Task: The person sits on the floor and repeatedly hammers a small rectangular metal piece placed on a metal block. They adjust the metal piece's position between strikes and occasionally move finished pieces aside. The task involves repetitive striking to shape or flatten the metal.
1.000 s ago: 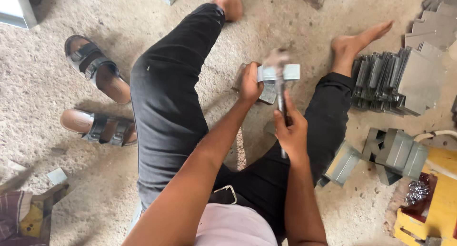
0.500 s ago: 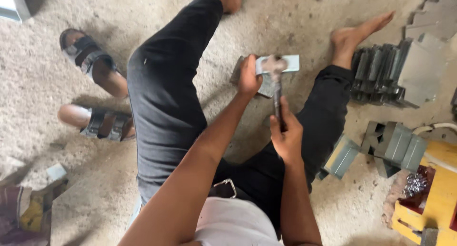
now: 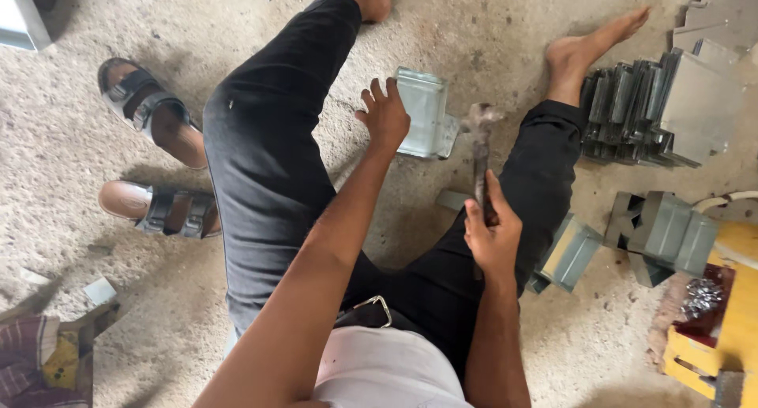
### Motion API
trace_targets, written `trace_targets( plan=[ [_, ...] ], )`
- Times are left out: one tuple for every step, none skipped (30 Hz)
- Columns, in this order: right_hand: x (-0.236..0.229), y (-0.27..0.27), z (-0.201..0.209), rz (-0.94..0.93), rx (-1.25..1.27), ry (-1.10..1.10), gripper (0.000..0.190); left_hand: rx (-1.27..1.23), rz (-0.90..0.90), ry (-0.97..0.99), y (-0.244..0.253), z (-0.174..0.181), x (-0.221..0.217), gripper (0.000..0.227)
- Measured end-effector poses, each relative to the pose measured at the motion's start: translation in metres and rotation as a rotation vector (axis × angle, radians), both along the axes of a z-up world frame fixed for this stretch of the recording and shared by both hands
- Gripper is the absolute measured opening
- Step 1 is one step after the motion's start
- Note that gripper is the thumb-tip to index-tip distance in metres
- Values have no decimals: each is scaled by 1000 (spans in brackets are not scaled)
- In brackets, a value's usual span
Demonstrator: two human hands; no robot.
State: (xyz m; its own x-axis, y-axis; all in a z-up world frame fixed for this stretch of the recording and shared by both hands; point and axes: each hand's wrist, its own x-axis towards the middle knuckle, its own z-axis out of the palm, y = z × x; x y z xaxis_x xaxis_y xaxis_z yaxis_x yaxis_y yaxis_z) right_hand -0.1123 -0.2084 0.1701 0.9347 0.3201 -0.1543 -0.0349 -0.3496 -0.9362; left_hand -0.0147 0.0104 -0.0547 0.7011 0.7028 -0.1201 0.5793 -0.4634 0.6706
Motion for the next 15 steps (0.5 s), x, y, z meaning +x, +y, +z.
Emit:
trace_targets(
  plan=[
    [5, 0, -2, -21, 1, -1, 59, 27, -26, 51, 5, 4, 1, 64],
    [12, 0, -4, -41, 3, -1, 59, 54, -51, 101, 11, 7, 5, 61],
    [14, -2, -7, -70, 0, 5, 59, 78, -85, 157, 13, 9, 5, 59],
    [18, -1, -14, -106, 34, 51, 59, 101, -97, 147, 17, 10, 5, 55],
    [24, 1, -22, -147, 69, 94, 59, 124, -114, 134, 21, 11, 6, 51],
    [30, 0, -31, -188, 104, 137, 60, 147, -132, 120, 23, 13, 6, 49],
    [35, 2, -42, -196, 54, 174, 60, 201, -208, 139, 25, 15, 8, 40],
    [41, 5, -56, -204, 5, 212, 60, 256, -283, 157, 27, 16, 12, 33],
    [43, 6, -67, -209, -46, 251, 60, 309, -357, 175, 27, 17, 14, 26],
    [43, 6, -77, -197, -87, 231, 59, 426, -380, 92, 25, 17, 16, 26],
    [42, 9, -85, -176, -130, 217, 59, 541, -395, 13, 23, 16, 16, 27],
    [40, 11, -91, -155, -173, 203, 59, 653, -410, -68, 22, 16, 16, 29],
    [40, 13, -93, -146, -166, 204, 60, 658, -370, -71, 20, 18, 16, 42],
    [39, 13, -94, -137, -158, 205, 60, 663, -330, -75, 20, 22, 15, 56],
    [38, 12, -93, -129, -153, 207, 60, 665, -290, -78, 18, 28, 13, 70]
  ],
)
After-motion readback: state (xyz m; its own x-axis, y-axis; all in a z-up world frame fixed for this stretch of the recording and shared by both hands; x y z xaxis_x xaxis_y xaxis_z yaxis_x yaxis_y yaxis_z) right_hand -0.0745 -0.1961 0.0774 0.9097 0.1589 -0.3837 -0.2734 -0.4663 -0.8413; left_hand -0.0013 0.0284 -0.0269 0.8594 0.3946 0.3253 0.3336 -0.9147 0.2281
